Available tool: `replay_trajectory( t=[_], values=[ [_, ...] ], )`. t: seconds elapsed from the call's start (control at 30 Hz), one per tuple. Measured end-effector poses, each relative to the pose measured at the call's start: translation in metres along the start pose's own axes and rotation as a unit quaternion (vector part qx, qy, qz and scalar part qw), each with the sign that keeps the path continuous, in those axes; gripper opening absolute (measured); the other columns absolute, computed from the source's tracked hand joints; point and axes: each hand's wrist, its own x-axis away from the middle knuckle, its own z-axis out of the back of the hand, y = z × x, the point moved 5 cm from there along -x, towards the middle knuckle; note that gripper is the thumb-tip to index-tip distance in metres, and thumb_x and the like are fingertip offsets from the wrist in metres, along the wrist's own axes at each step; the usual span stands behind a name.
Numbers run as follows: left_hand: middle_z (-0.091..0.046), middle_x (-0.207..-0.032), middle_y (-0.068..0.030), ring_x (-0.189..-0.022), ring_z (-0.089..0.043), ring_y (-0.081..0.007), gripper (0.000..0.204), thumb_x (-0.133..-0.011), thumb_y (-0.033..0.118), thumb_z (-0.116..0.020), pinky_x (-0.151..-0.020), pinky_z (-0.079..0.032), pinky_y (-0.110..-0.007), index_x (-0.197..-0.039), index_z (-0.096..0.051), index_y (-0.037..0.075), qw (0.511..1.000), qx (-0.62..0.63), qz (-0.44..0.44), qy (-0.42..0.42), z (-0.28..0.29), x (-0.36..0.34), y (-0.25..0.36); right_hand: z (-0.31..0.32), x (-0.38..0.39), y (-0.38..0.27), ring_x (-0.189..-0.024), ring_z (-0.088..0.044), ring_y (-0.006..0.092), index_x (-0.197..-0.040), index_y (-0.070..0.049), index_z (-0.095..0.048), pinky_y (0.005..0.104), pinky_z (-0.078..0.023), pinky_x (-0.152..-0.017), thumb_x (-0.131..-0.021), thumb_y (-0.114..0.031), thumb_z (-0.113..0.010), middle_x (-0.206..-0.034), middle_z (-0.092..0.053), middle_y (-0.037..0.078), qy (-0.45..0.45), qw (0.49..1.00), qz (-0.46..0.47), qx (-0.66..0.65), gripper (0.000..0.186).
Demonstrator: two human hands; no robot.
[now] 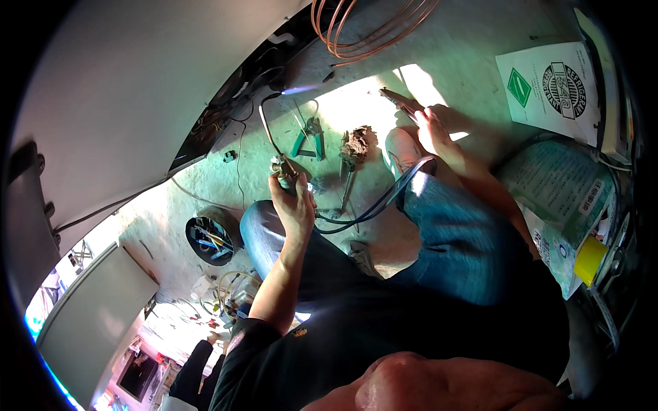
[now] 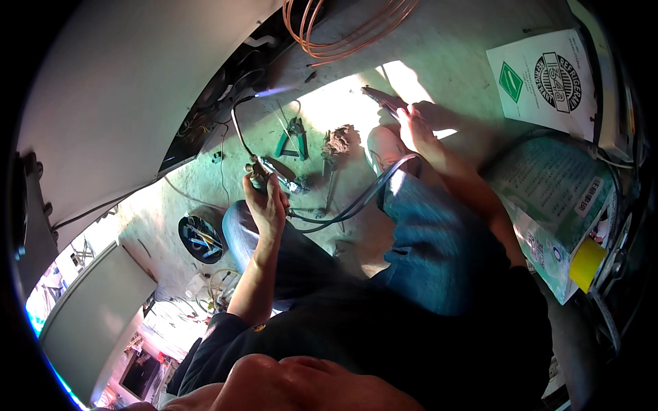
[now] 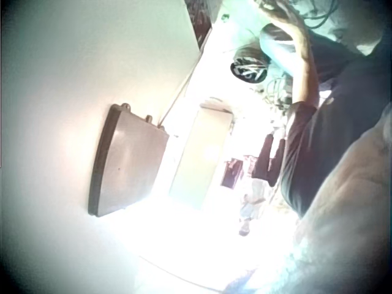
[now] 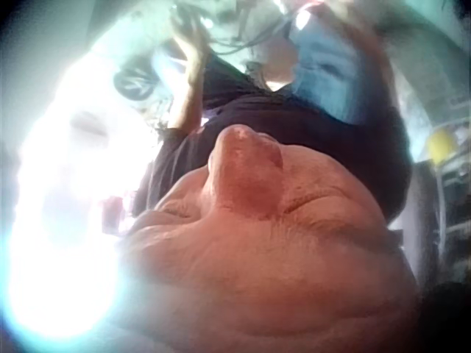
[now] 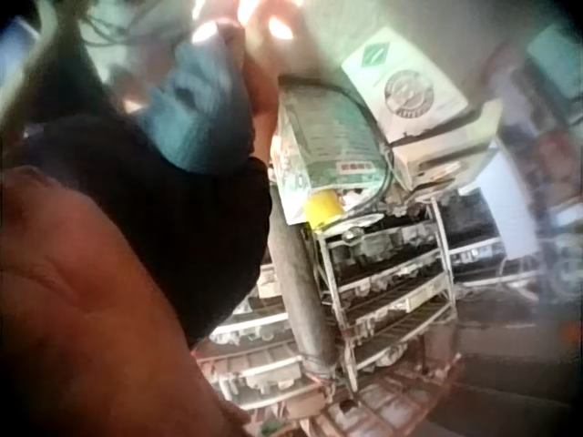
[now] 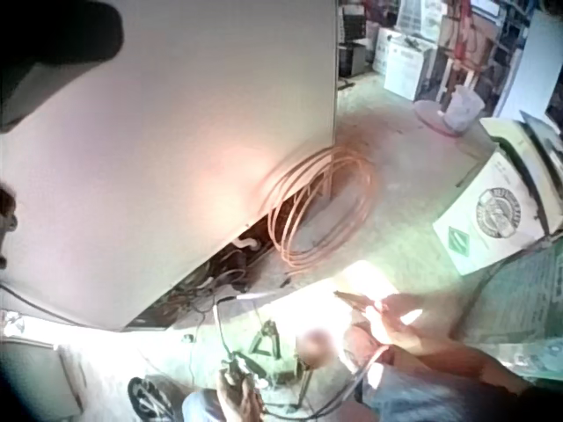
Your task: The person sits on the floor and uses a blowtorch to heat copper pipes and fittings. They apply solder to the heated joints to create a seal. The person repeats this process for multiple connections under a cabinet.
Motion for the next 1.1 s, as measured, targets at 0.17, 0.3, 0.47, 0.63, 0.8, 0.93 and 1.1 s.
replay_trajectory(
  t=[0.17,0.3,0.47,0.63,0.8,0.93,1.1],
  values=[
    [-0.050,-0.068,-0.0007,-0.045,-0.046,-0.0076,0.021,-0.103,0.016,-0.061,-0.040,-0.037,-0.023,-0.108,-0.043,0.007,1.000,0.006,-0.028,-0.005,0.000,0.003,-0.006,-0.003,0.004,-0.009,-0.116,-0.056,0.0412,-0.133,-0.001,-0.050,0.0470,-0.046,-0.100,-0.093,-0.016,-0.062,-0.124,-0.055,0.027,-0.065,0.995,-0.072,-0.018,0.045],
    [-0.051,-0.072,-0.0019,-0.048,-0.046,-0.0080,0.026,-0.103,0.016,-0.061,-0.043,-0.039,-0.023,-0.115,-0.039,0.007,0.999,0.048,-0.017,-0.016,-0.005,0.007,-0.011,0.024,0.022,-0.023,-0.117,-0.054,0.0409,-0.129,-0.001,-0.052,0.0510,-0.047,-0.098,-0.082,-0.013,-0.072,-0.127,-0.051,0.026,-0.103,0.990,-0.015,0.096,0.052],
    [-0.054,-0.082,-0.0054,-0.054,-0.048,-0.0100,0.035,-0.105,0.020,-0.057,-0.049,-0.043,-0.025,-0.125,-0.032,0.008,0.994,0.103,-0.012,-0.025,-0.001,0.019,-0.022,0.035,0.011,-0.058,-0.114,-0.057,0.0429,-0.122,0.001,-0.054,0.0490,-0.050,-0.096,-0.083,-0.014,-0.071,-0.120,-0.054,0.027,-0.101,0.992,0.074,0.035,0.045],
    [-0.054,-0.084,-0.0056,-0.064,-0.051,-0.0128,0.044,-0.105,0.037,-0.053,-0.056,-0.045,-0.027,-0.128,-0.031,0.006,0.977,0.209,-0.025,-0.019,-0.027,0.025,-0.007,0.095,0.023,-0.176,-0.109,-0.066,0.0308,-0.120,0.007,-0.057,0.0404,-0.051,-0.095,-0.087,-0.028,-0.076,-0.122,-0.065,0.021,-0.290,0.926,0.113,-0.216,0.051],
    [-0.052,-0.108,-0.0102,-0.091,-0.054,-0.0161,0.036,-0.103,0.019,-0.046,-0.084,-0.045,-0.029,-0.134,-0.035,0.004,0.958,0.235,-0.154,-0.055,-0.054,0.031,0.002,0.126,0.045,-0.249,-0.106,-0.067,0.0268,-0.137,-0.001,-0.048,0.0391,-0.053,-0.092,-0.085,-0.033,-0.081,-0.122,-0.063,0.019,-0.406,0.839,0.152,-0.329,0.070],
    [-0.043,-0.137,-0.0189,-0.129,-0.044,-0.0274,0.059,-0.101,0.026,-0.042,-0.111,-0.034,-0.040,-0.147,-0.025,-0.006,0.963,0.200,-0.155,-0.096,-0.073,0.048,0.050,0.150,0.046,-0.277,-0.098,-0.069,0.0285,-0.143,-0.003,-0.039,0.0371,-0.056,-0.084,-0.080,-0.014,-0.082,-0.119,-0.064,0.019,-0.325,0.868,0.190,-0.323,0.077],
    [-0.049,-0.124,-0.0188,-0.110,-0.054,-0.0290,0.050,-0.095,0.013,-0.056,-0.098,-0.045,-0.040,-0.138,-0.041,-0.007,0.956,0.026,-0.246,-0.155,-0.077,0.035,0.049,0.158,0.043,-0.263,-0.108,-0.065,0.0287,-0.141,0.000,-0.040,0.0411,-0.052,-0.089,-0.081,-0.001,-0.068,-0.110,-0.064,0.021,-0.264,0.900,0.163,-0.306,0.065]
  ],
)
